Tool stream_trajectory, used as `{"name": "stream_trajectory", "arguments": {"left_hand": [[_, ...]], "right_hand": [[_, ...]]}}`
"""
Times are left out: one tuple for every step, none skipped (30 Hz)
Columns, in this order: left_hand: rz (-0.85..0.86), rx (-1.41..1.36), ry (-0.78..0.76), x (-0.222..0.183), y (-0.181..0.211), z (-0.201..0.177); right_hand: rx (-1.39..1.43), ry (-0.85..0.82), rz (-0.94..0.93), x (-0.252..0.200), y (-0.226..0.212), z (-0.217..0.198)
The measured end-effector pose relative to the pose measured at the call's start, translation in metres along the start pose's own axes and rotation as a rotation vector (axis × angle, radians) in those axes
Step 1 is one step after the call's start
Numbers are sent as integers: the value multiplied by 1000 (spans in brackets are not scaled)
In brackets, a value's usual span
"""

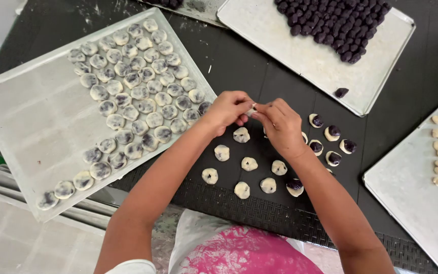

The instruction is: Wrapping purple filling into white dough circles to form small pastries on a production table

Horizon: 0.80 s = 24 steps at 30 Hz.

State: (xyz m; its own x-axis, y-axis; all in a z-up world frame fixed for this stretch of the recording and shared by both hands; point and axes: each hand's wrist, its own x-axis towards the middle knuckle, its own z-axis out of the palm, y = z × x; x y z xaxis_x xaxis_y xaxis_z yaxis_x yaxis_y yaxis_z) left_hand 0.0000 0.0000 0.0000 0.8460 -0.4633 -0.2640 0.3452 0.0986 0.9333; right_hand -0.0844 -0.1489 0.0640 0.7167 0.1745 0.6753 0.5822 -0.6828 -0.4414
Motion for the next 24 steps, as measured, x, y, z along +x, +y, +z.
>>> {"name": "stream_trajectory", "arguments": {"left_hand": [[-4,-2,-2,9,-6,1],[226,570,43,17,-11,2],[460,1141,87,25,-16,3],[459,1140,86,13,-7,7],[476,1148,86,2,3,11],[493,1156,87,-10,13,16],[493,1156,85,-22,22,18],[529,1132,70,-34,31,20],[560,1109,55,-48,39,23],[555,1109,53,-46,27,25],[665,1214,178,-45,17,26],[775,1316,306,-44,6,26],[776,1317,309,-41,1,23],[863,1418,380,-38,-4,19],[950,1515,451,-35,-10,16],[952,1515,452,-35,-7,11],[949,1520,470,-35,-6,6],[946,1525,488,-36,-5,2],[946,1523,491,-37,-4,2],[931,1487,474,-37,-3,2],[916,1451,455,-38,-3,1],[914,1449,456,-38,-5,2],[946,1418,454,-38,-7,3],[977,1388,452,-37,-8,4]], "right_hand": [[-1,-2,4,-5,9,7],[-50,-37,32,-10,18,13],[-99,-71,58,-14,27,19],[-100,-72,59,-6,21,16],[-152,-173,108,2,15,14],[-204,-274,156,10,9,11],[-204,-273,158,6,18,16],[-124,-256,197,2,27,21],[-41,-242,239,-4,34,26],[-39,-243,244,-9,41,31],[-47,-186,220,-13,47,37],[-56,-129,195,-16,53,43],[-55,-128,192,-14,50,42],[-137,-148,160,-13,46,40],[-221,-168,130,-11,43,38],[-222,-167,128,-6,35,30],[-236,-202,159,-3,26,21],[-251,-236,191,1,18,11],[-252,-238,189,-6,21,14],[-282,-254,155,-13,25,18],[-311,-270,123,-20,28,21],[-312,-273,123,-22,29,25],[-259,-232,149,-24,30,29],[-206,-191,175,-26,31,33]]}}
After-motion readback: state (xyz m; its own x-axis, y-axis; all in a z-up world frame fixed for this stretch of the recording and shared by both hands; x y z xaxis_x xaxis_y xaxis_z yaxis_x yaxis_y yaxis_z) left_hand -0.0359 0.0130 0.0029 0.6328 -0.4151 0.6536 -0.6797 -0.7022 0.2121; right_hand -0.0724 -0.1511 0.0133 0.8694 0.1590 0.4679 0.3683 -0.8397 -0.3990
